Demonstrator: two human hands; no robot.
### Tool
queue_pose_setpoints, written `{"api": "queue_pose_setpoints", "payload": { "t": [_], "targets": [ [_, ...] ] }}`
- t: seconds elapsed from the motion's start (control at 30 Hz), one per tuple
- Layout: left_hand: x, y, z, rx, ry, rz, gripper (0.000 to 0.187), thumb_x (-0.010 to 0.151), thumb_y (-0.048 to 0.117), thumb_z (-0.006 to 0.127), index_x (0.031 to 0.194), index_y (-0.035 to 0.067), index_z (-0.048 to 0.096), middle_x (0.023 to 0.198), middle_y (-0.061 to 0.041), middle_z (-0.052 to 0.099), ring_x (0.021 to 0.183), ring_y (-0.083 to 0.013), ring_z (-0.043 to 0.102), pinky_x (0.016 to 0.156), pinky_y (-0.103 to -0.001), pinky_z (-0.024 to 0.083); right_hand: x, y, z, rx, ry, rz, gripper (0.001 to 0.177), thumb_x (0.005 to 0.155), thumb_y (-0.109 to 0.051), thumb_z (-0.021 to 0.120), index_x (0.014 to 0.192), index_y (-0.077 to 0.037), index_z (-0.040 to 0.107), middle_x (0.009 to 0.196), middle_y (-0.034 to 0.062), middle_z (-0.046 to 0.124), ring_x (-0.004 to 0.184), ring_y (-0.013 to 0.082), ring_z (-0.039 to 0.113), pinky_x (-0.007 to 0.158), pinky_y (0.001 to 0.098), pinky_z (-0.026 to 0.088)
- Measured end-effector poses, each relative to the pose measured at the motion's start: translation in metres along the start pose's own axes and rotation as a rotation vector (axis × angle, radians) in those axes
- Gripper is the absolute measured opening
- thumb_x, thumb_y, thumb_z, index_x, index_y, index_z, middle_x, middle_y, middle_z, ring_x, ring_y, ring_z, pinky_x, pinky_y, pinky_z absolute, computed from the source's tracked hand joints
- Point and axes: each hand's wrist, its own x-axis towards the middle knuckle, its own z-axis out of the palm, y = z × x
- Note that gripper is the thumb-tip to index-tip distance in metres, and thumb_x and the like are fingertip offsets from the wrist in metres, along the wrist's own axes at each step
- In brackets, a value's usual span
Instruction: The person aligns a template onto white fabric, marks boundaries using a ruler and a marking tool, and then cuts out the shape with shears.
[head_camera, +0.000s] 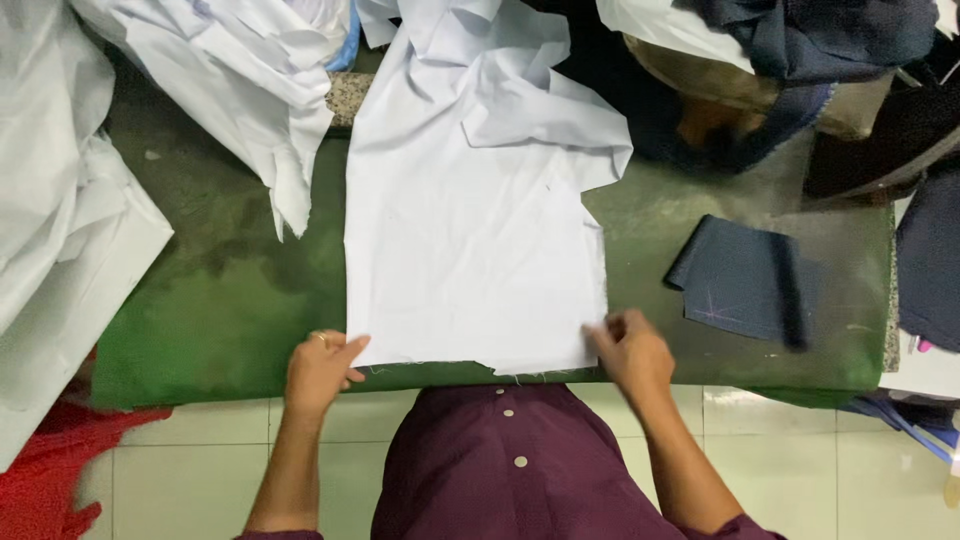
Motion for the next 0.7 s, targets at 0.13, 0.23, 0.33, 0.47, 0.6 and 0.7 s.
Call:
{"api": "queue_pose_setpoints", "payload": {
  "t": [0.13, 0.23, 0.33, 0.47, 0.6, 0.7],
  "targets": [
    [0.025, 0.052, 0.012, 0.221, 0.244, 0.086, 0.051, 0.088, 0.057, 0.077, 0.102, 0.008, 0.078, 0.081, -0.019, 0.075, 0.087, -0.041, 0.074, 0.073, -0.051, 0.055, 0.061, -0.03, -0.01, -0.138, 0.26, -0.204, 0.027, 0.095, -0.04, 0.073, 0.1, -0.014, 0.069, 0.091, 0.0103, 0.07, 0.095, 0.0347, 0.072, 0.083, 0.0482, 0.056],
    [0.044, 0.105, 0.062, 0.108, 0.554, 0.419, 0.036, 0.085, 0.021, 0.086, 0.114, 0.008, 0.071, 0.106, -0.017, 0.069, 0.106, -0.039, 0.066, 0.092, -0.049, 0.052, 0.081, -0.073, -0.022, -0.149, 0.276, -0.326, 0.041, 0.092, -0.026, 0.075, 0.131, -0.016, 0.065, 0.121, 0.0097, 0.067, 0.105, 0.031, 0.072, 0.088, 0.0456, 0.058],
    [0.027, 0.148, 0.126, -0.019, 0.262, 0.721, 0.059, 0.079, 0.004, 0.084, 0.13, -0.013, 0.06, 0.125, -0.039, 0.06, 0.123, -0.0558, 0.057, 0.107, -0.062, 0.043, 0.117, -0.069, -0.006, -0.116, 0.367, -0.432, 0.04, 0.091, -0.03, 0.072, 0.126, -0.014, 0.064, 0.119, 0.0115, 0.061, 0.1, 0.0378, 0.071, 0.084, 0.0516, 0.059],
    [0.008, 0.155, 0.177, 0.69, 0.142, 1.181, 0.063, 0.094, 0.038, 0.069, 0.146, 0.005, 0.057, 0.158, -0.024, 0.044, 0.149, -0.0446, 0.037, 0.115, -0.064, 0.031, 0.136, -0.073, 0.007, -0.136, 0.522, -0.565, 0.041, 0.085, -0.03, 0.078, 0.121, -0.015, 0.066, 0.109, 0.0085, 0.058, 0.096, 0.0352, 0.071, 0.08, 0.0474, 0.061],
    [0.013, 0.152, 0.191, 0.839, -0.004, 1.105, 0.078, 0.101, 0.062, 0.044, 0.162, 0.015, 0.033, 0.171, -0.014, 0.023, 0.158, -0.0383, 0.018, 0.122, -0.067, 0.016, 0.161, -0.091, 0.011, -0.172, 0.487, -0.399, 0.043, 0.075, -0.023, 0.078, 0.114, -0.015, 0.06, 0.108, 0.0085, 0.053, 0.097, 0.0337, 0.067, 0.082, 0.048, 0.058],
    [0.006, 0.161, 0.183, 0.902, -0.045, 1.058, 0.078, 0.102, 0.065, 0.038, 0.164, 0.019, 0.029, 0.173, -0.01, 0.019, 0.159, -0.0381, 0.014, 0.122, -0.068, 0.014, 0.205, -0.08, 0.01, -0.174, 0.788, -0.273, 0.017, 0.086, -0.027, 0.068, 0.097, -0.017, 0.059, 0.096, 0.0046, 0.053, 0.08, 0.0258, 0.067, 0.069, 0.0409, 0.058]
  ]
}}
